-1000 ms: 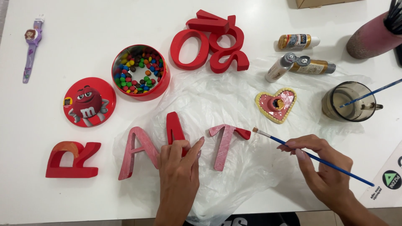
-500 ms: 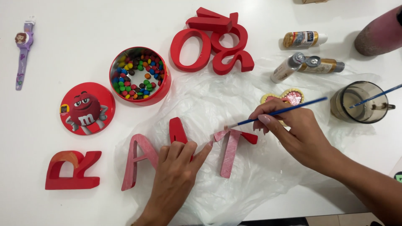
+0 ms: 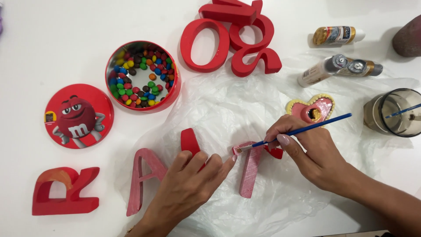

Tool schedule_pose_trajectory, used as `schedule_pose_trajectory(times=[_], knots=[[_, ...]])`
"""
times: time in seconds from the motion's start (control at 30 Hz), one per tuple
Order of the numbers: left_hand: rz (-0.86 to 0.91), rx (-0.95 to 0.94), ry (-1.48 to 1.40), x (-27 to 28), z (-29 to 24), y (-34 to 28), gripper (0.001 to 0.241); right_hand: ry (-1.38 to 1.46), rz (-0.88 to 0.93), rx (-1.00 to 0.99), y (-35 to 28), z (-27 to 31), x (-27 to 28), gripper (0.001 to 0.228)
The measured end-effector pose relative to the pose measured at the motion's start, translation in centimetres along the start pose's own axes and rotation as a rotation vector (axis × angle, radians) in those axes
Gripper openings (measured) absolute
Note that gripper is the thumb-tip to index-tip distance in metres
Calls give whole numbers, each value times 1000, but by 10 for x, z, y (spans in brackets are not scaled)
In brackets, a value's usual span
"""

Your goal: The person paints red foam letters with white paint using a blue paintbrush. They work on the letters 'T' and 'L', applying paint to the sides and edges while holding the letters on a white table covered with a plastic sheet.

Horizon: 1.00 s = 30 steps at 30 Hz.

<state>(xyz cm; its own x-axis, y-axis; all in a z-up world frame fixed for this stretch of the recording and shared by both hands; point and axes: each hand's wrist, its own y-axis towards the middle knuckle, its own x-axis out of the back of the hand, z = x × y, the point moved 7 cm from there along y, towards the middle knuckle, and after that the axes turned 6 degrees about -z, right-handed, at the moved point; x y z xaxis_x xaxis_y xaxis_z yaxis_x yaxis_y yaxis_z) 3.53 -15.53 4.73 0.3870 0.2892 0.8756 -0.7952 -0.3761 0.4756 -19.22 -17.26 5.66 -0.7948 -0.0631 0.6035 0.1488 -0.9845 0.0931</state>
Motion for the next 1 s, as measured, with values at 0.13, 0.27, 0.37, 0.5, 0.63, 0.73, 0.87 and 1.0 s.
schedule_pose_trajectory(times=[0.13, 0.27, 0.37, 0.5, 0.63, 0.73, 0.87, 1.0], knots=[[12, 5, -2, -4, -1, -2, 37, -27, 2, 34, 1, -1, 1, 35], [13, 6, -18, -4, -1, -1, 36, -124, -93, 65, -1, 2, 15, 37], [15, 4, -8, -4, -2, -1, 35, -10, -74, 121, 2, 12, 10, 35], [33, 5, 2, -6, -2, -1, 36, -15, -4, 61, 4, 3, 7, 38], [47, 2, 5, -7, -3, -3, 38, -96, -104, 56, 2, 2, 19, 39], [35, 2, 19, -5, -3, 0, 39, 12, 9, 79, 9, 13, -2, 36], [22, -4, 10, -1, -1, 1, 44, 7, 14, 33, 2, -1, 12, 36], [-83, 28, -72, 19, 1, 2, 33, -19, -262, -65, -28, -15, 51, 28]])
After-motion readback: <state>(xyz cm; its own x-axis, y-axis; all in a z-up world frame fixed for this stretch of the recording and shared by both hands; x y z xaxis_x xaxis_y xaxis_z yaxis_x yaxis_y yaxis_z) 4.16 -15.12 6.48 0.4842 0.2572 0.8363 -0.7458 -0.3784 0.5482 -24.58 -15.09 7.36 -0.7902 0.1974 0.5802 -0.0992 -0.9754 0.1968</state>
